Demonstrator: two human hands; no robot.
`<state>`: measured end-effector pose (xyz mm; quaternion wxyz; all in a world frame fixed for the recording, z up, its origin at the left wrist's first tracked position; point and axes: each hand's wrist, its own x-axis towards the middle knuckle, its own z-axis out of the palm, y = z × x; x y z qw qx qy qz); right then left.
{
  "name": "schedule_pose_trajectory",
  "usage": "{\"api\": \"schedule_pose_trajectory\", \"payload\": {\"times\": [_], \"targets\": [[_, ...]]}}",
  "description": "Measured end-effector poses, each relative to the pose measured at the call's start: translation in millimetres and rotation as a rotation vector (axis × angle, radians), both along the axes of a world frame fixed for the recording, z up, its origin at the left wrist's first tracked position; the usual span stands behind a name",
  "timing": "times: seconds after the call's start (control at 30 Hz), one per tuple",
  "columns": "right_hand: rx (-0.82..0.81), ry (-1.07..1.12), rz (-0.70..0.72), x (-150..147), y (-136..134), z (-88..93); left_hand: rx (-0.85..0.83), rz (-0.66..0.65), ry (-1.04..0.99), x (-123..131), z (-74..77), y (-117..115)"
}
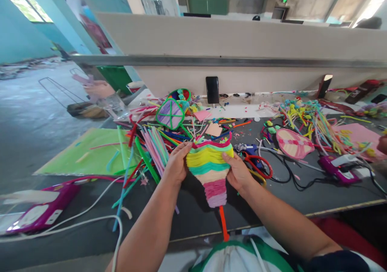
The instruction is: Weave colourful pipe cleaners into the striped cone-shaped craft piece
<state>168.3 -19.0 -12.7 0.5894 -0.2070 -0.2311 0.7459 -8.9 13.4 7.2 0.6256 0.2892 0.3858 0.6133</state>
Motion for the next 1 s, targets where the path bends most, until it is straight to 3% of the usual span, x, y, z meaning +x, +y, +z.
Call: {"api": "schedule_pose_trajectory", "payload": {"times": [0.47, 1.0], "targets": [[-0.033, -0.022, 0.025, 0.7, -2.5, -0.1, 0.027, -0.026, -0.080, -1.6, 10.7, -6.8], [-0.026, -0.037, -0.032, 0.1, -4.6, 2.6, 0.041, -0.004, -0.101, 8.6, 4.7, -9.1]]}}
